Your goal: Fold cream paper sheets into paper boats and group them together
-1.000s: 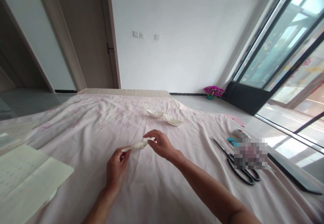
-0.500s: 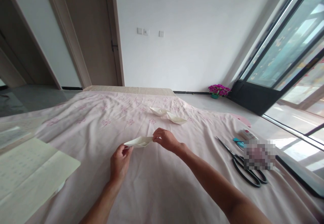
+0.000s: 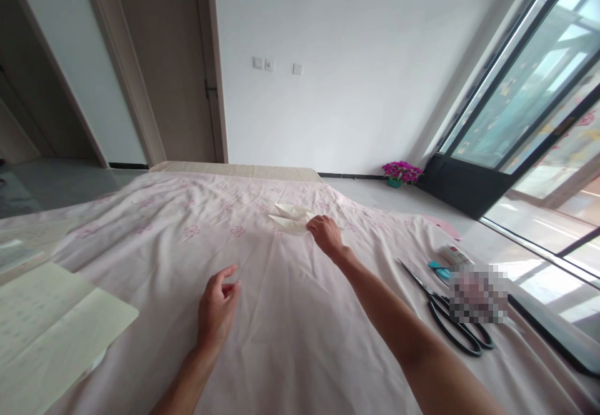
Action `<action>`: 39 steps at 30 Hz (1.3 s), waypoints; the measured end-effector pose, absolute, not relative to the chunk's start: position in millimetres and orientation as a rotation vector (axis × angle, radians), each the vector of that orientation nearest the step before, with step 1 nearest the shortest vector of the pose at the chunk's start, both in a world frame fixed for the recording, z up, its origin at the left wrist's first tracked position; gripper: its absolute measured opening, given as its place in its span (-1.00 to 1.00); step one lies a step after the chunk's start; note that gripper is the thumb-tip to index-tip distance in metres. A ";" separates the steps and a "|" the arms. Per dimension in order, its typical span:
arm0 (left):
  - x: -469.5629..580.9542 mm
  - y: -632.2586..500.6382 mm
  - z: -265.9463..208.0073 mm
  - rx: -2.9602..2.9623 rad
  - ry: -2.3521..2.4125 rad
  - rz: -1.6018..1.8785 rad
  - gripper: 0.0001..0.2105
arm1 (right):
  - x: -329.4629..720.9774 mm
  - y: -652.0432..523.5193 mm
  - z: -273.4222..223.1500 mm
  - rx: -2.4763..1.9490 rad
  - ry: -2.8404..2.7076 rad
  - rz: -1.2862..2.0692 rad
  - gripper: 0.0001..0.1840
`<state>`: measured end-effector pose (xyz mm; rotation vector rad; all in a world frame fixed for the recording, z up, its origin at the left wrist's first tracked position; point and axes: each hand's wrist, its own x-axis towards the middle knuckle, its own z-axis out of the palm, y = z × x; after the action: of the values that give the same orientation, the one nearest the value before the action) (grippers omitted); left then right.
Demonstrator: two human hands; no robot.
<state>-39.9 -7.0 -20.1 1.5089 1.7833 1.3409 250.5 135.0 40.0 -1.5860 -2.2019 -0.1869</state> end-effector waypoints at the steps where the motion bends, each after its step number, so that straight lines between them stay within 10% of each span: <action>1: -39.7 -7.2 -19.1 1.510 1.789 1.334 -0.61 | 251.1 139.4 41.1 -1.598 -2.193 -0.197 -0.80; 39: -39.7 -7.1 -18.3 1.622 1.757 1.306 -0.75 | 245.7 167.2 27.6 -1.603 -2.226 -0.206 -0.85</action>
<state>-39.7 -7.1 -18.3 1.6218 1.7569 1.3063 245.7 167.2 27.6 -1.6025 -2.2256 -0.2062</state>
